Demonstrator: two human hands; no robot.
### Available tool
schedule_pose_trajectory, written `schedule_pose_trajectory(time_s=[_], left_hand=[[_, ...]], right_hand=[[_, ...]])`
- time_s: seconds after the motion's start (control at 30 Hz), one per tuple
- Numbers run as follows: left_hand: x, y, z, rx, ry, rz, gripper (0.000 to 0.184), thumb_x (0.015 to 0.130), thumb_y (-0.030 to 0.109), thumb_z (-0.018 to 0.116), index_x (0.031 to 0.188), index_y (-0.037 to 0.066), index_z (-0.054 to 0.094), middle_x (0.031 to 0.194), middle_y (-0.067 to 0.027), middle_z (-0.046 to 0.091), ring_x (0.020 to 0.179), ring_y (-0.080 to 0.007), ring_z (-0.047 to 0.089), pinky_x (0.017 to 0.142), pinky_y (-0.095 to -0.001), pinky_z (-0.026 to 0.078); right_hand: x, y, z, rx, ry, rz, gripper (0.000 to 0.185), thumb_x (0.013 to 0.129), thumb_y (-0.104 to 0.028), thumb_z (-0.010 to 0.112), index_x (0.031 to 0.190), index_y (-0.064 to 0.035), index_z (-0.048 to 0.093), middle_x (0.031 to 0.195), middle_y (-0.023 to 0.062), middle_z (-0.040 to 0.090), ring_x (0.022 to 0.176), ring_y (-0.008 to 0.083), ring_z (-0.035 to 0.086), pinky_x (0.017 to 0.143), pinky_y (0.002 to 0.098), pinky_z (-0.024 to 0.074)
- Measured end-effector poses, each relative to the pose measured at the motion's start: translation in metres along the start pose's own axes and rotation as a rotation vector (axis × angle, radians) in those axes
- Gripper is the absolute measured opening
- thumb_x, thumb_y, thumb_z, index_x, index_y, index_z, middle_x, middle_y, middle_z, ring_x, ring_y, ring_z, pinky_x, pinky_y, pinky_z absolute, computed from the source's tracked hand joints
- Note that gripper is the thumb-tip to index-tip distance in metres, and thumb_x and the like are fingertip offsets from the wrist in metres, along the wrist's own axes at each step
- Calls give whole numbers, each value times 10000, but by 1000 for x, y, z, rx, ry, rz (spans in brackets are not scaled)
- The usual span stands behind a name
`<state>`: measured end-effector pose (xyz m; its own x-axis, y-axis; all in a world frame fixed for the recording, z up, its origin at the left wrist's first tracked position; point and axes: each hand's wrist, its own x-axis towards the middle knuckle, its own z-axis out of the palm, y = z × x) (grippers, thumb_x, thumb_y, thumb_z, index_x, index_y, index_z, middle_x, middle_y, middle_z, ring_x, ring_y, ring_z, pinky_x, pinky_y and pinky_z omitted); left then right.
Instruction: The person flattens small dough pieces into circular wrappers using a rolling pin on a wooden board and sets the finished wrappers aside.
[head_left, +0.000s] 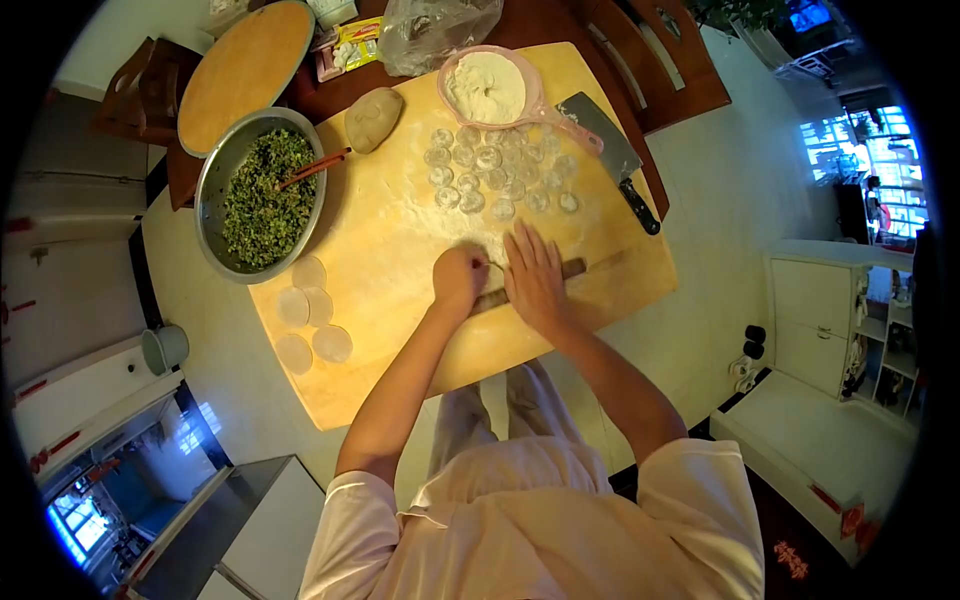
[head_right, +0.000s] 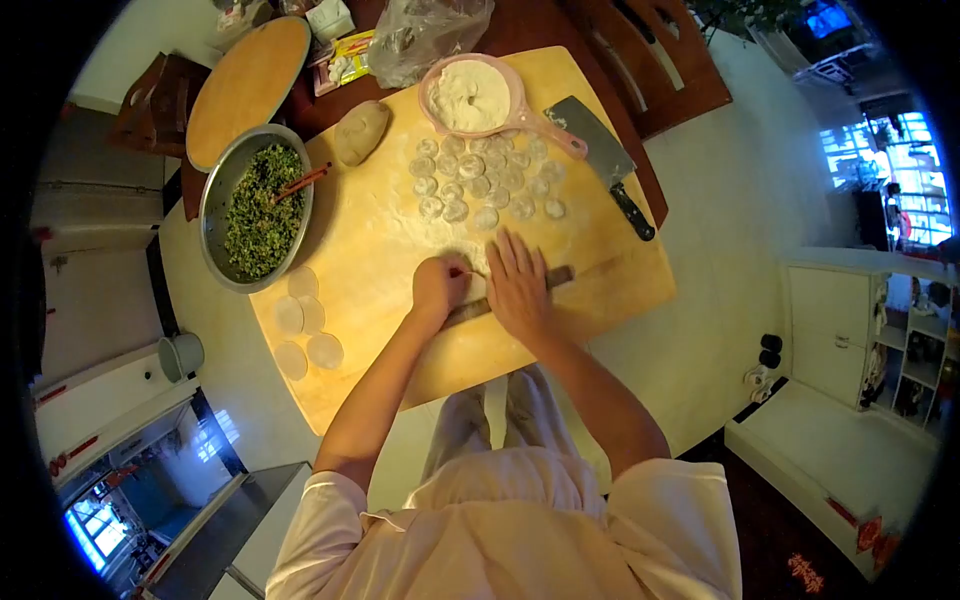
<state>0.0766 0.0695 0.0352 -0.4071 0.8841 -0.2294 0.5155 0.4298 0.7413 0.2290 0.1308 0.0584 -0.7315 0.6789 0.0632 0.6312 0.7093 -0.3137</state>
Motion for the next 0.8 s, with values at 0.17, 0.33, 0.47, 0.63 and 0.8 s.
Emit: schedule_pose_trajectory(time_s=[0.17, 0.33, 0.47, 0.63, 0.8], left_hand=[[-11, -20, 7, -272, -20, -65, 79, 704, 71, 687, 782, 62, 677, 729, -132, 658, 700, -329, 640, 652, -397, 501], [11, -5, 12, 198, 15, 23, 114, 739, 165, 617, 709, 105, 710, 752, -170, 657, 707, -355, 641, 627, -441, 500], [-2, -13, 1, 39, 81, -16, 74, 742, 147, 652, 744, 110, 716, 751, -144, 669, 696, -341, 644, 638, -407, 511], [-13, -18, -4, -158, -38, -159, 59, 746, 139, 688, 741, 83, 707, 754, -121, 678, 719, -292, 658, 661, -402, 514], [8, -4, 1, 267, -58, -88, 104, 727, 195, 674, 734, 105, 724, 805, -138, 689, 760, -313, 664, 667, -413, 515]], right_hand=[[-3, 1, 9, -68, -26, -6, 530, 886, -158, 573, 1377, -4, 444, 1511, 169, 334, 1409, 329, 287, 1112, 521, 251], [47, -2, 16, 21, 50, -18, 524, 893, -168, 567, 1375, -3, 446, 1517, 165, 326, 1410, 325, 287, 1109, 529, 249], [-19, -1, 8, -69, -5, -44, 525, 878, -203, 596, 1353, -15, 474, 1508, 154, 340, 1396, 319, 308, 1097, 531, 272], [7, -2, 15, -92, 47, -42, 523, 868, -210, 613, 1342, -24, 490, 1500, 147, 357, 1393, 312, 319, 1089, 533, 286], [58, -8, 19, -10, 119, -25, 512, 869, -199, 603, 1337, -21, 496, 1497, 151, 362, 1395, 315, 317, 1087, 529, 285]])
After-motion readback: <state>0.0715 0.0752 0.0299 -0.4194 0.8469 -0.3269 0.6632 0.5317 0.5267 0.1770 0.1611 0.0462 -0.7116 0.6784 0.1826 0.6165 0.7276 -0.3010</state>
